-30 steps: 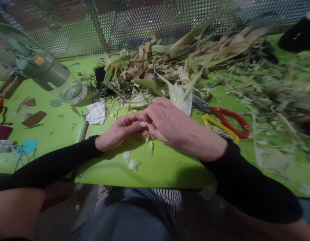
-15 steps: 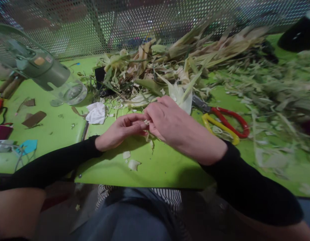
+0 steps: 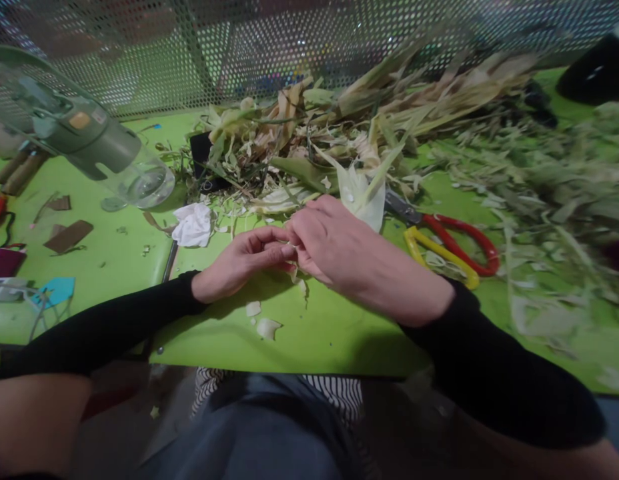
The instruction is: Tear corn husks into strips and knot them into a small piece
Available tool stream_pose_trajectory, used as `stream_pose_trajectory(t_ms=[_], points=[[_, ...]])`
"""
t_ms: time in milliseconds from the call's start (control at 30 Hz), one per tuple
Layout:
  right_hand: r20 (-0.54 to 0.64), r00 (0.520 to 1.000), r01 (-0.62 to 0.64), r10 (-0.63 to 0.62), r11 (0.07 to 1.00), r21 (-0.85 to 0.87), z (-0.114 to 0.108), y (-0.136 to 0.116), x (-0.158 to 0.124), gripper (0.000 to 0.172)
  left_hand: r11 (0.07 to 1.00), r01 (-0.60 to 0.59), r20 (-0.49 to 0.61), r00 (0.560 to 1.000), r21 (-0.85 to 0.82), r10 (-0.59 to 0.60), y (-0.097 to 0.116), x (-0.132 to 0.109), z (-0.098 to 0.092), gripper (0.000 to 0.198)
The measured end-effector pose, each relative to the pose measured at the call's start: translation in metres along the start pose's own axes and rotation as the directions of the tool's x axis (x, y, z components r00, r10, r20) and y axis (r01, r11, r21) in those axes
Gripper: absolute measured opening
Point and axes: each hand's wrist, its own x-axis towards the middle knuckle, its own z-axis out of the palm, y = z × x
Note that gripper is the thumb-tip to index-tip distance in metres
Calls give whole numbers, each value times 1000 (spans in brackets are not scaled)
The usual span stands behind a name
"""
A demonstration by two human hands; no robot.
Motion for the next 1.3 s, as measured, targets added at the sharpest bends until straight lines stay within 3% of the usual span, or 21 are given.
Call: stream_pose_trajectory(t_ms=[133,300,400,633,933,1200,1300], points=[[68,998,-19,14,997,72,-4,0,0,16,999,10,24,1000,-32,-9,0,0,0,21],[28,993,-114,111,984,135,-5,-2,9,16,993,51,30,998,-107,-48,2,0,0,19],[24,987,-158,157,983,88,-6,-4,11,14,989,75,12,997,-128,-74,2,2,0,12],[18,994,-109,109,994,6,-4,-7,8,13,981,80,-46,995,-176,-89,-3,3,-3,11],[17,997,-82,80,981,175,4,2,12,14,976,107,-9,994,-189,-111,-3,5,-6,4],[-46,967,-220,249,918,329,-5,-2,10,13,973,157,42,988,-167,-152,0,4,-5,7],[-55,960,-247,276,920,304,-7,-4,11,12,971,133,27,991,-199,-130,0,4,-6,5]])
